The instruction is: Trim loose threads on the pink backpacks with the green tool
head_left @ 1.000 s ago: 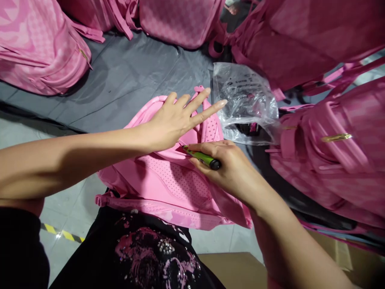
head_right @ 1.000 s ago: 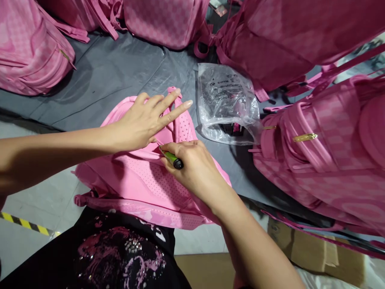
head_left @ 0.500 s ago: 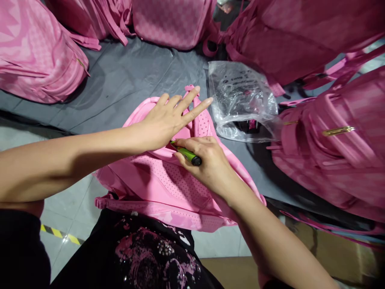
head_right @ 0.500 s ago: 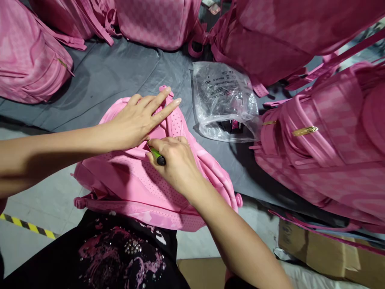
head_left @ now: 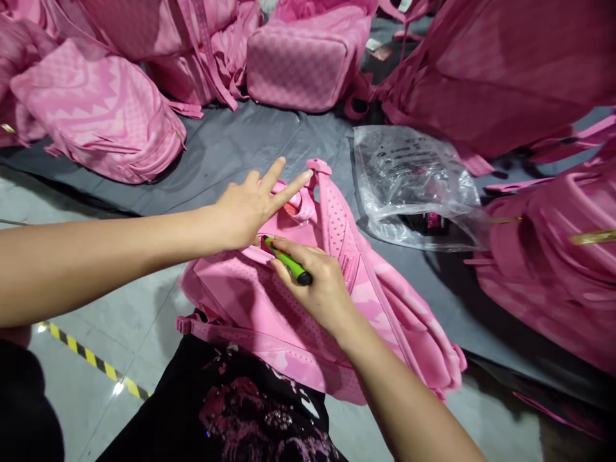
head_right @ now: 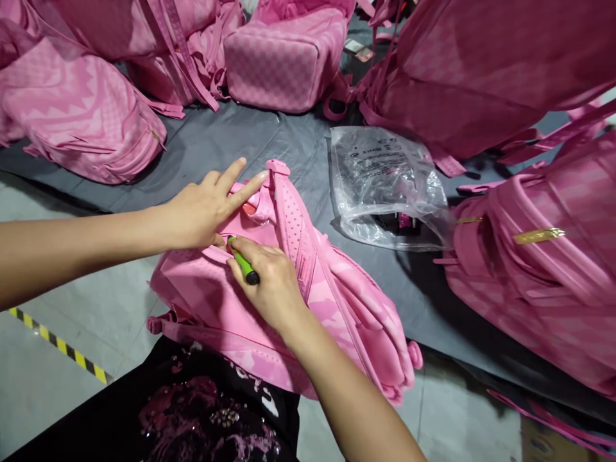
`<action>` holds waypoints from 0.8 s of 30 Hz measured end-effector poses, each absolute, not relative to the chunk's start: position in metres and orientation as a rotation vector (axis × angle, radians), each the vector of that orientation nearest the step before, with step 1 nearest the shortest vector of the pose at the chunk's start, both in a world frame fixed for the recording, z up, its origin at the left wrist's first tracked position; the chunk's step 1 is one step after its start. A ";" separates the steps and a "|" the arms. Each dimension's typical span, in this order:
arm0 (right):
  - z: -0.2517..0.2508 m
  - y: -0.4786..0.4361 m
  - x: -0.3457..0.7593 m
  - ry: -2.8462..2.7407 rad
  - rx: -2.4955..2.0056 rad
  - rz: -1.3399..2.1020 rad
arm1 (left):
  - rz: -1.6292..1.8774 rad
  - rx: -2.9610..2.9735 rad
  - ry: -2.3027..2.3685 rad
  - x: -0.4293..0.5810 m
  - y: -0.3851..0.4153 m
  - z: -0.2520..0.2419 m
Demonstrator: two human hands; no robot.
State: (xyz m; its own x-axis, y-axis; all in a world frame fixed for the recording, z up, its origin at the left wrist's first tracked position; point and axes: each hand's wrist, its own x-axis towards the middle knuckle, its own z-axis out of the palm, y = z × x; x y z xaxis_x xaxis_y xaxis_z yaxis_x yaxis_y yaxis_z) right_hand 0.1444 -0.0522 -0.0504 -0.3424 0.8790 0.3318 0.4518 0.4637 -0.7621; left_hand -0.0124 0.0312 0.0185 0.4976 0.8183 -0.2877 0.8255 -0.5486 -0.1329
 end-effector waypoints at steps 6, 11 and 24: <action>-0.049 -0.053 0.150 -1.968 -1.134 0.742 | -0.528 2.708 1.363 -0.020 0.040 0.019; -0.047 -0.052 0.154 -1.953 -1.127 0.743 | -0.476 2.682 1.179 -0.035 0.053 0.018; -0.057 -0.046 0.138 -1.885 -1.226 0.569 | -0.235 2.577 1.225 -0.044 0.060 -0.007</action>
